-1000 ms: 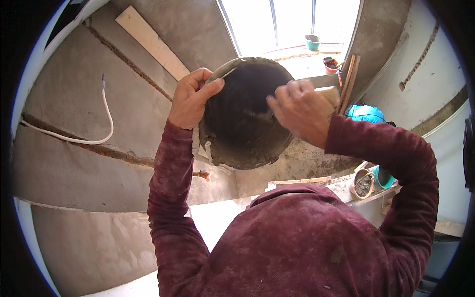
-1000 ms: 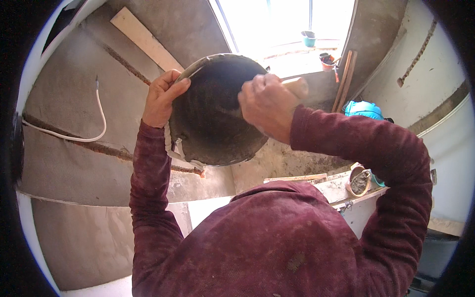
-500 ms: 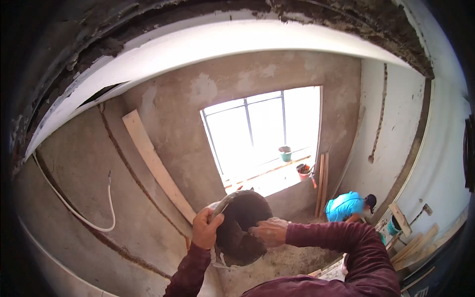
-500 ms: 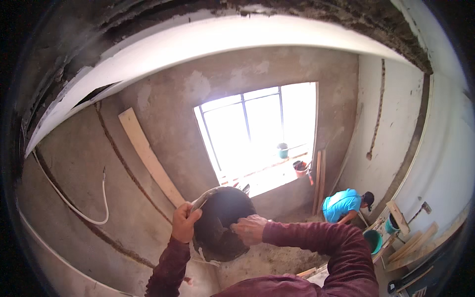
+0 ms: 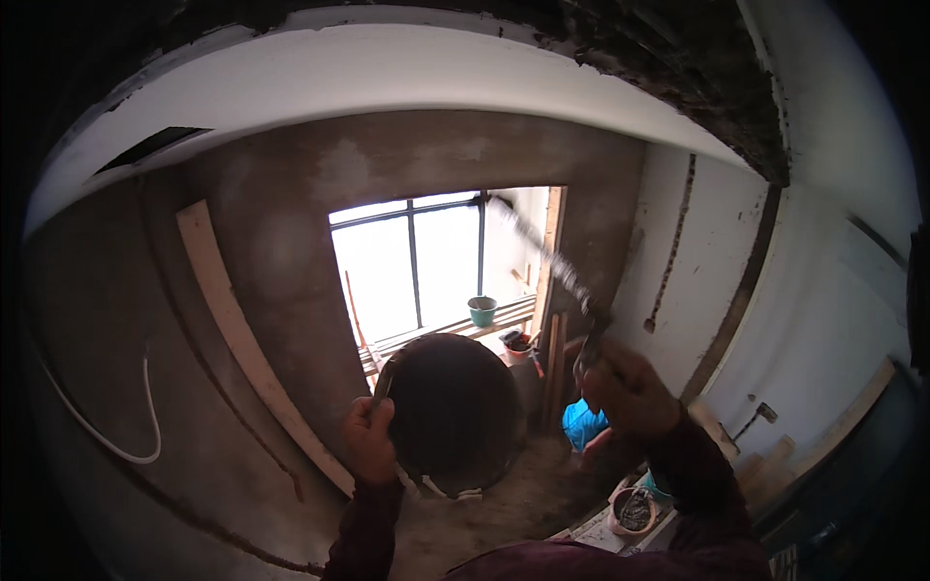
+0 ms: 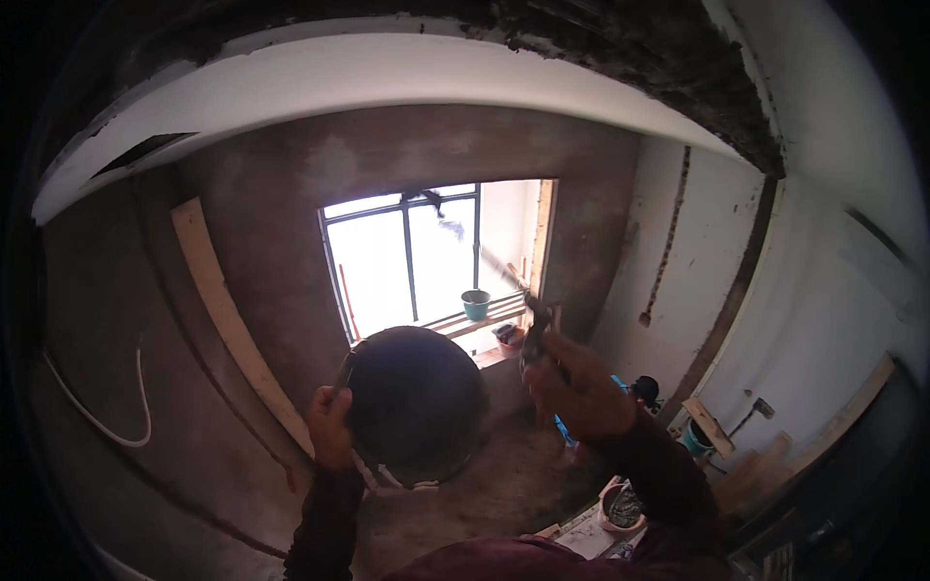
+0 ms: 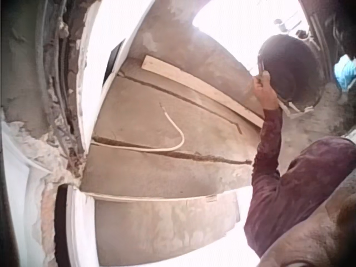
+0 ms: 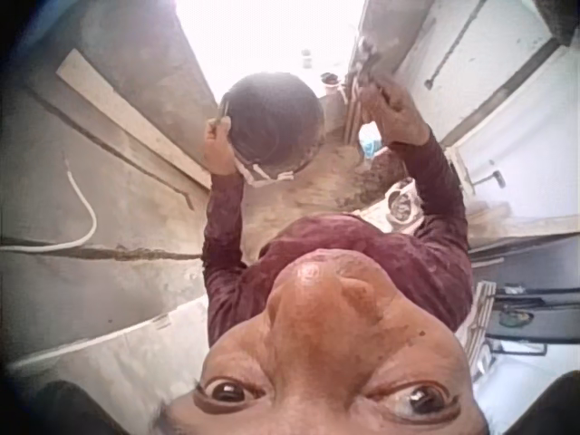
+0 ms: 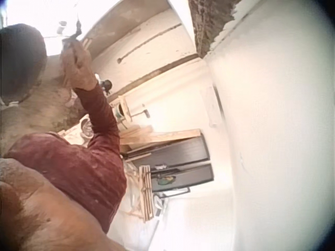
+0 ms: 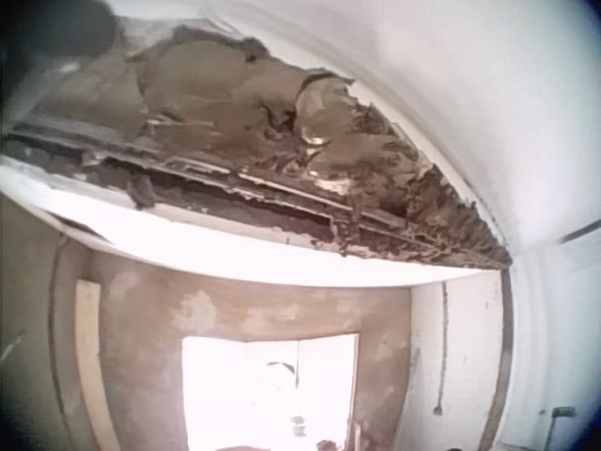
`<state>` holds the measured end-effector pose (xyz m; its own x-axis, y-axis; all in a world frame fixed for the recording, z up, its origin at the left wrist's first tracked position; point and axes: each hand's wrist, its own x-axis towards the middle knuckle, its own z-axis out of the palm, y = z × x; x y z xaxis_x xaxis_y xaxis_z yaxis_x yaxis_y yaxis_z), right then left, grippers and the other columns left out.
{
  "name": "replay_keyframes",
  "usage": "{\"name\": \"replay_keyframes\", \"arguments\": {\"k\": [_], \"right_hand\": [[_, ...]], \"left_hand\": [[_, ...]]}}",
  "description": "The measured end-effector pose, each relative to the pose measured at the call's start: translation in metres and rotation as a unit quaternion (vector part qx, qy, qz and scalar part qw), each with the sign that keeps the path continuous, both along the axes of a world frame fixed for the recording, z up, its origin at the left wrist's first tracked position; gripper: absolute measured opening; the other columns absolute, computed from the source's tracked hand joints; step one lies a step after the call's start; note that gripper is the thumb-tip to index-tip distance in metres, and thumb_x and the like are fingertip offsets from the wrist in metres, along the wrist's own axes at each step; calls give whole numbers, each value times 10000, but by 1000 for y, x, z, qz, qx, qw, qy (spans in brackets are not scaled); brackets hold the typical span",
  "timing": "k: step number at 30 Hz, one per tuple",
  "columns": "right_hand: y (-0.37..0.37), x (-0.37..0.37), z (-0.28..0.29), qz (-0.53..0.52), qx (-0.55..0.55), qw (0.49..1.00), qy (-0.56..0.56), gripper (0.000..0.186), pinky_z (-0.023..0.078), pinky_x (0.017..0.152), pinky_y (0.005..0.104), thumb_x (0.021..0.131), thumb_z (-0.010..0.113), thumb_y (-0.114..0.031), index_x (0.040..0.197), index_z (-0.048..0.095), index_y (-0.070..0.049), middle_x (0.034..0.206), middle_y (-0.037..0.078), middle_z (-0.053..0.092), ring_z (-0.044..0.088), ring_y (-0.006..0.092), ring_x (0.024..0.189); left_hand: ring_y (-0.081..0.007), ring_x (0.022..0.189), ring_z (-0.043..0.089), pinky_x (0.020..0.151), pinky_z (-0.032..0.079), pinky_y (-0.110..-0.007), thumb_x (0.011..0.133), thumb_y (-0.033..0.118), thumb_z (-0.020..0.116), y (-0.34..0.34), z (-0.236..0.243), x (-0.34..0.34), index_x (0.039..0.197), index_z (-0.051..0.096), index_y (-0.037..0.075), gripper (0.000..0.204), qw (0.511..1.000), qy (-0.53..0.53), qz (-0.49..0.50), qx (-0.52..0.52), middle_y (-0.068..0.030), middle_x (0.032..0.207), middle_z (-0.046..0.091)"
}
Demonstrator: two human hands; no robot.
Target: The person applies plaster to the upper edge of a doorway using a trowel, scooping material from a bucket held in the other hand.
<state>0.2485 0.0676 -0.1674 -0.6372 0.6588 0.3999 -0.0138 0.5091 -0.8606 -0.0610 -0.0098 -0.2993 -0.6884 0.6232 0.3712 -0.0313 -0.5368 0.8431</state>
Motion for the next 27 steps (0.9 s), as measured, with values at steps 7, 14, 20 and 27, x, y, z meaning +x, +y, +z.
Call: {"name": "replay_keyframes", "arguments": {"k": [7,14,20,27], "right_hand": [[14,-24,56,14,85,975,204,334,419,490,219,968,461,-237,1188,505,11,741,38,508,505,87,564],[18,-37,79,21,83,974,212,340,429,485,228,969,454,-235,1192,509,17,765,53,528,513,101,552],[29,-40,94,52,62,971,227,344,434,473,231,967,460,-243,1182,508,20,769,54,539,518,105,547],[35,-36,94,32,20,966,254,315,423,464,227,967,469,-238,1152,531,9,745,46,530,513,97,545]], "left_hand": [[-50,672,476,621,392,-225,853,127,648,1,1,29,838,595,29,112,996,44,-36,-66,26,737,562],[-41,689,495,631,400,-218,860,105,636,-7,-9,32,835,596,31,88,991,45,-104,-67,21,743,573],[-44,694,500,638,408,-219,857,100,635,-3,-14,30,846,597,36,76,994,28,-102,-41,19,757,583],[-59,711,517,655,425,-224,864,120,631,4,13,37,866,602,12,112,996,34,-48,-64,-1,781,597]]}}
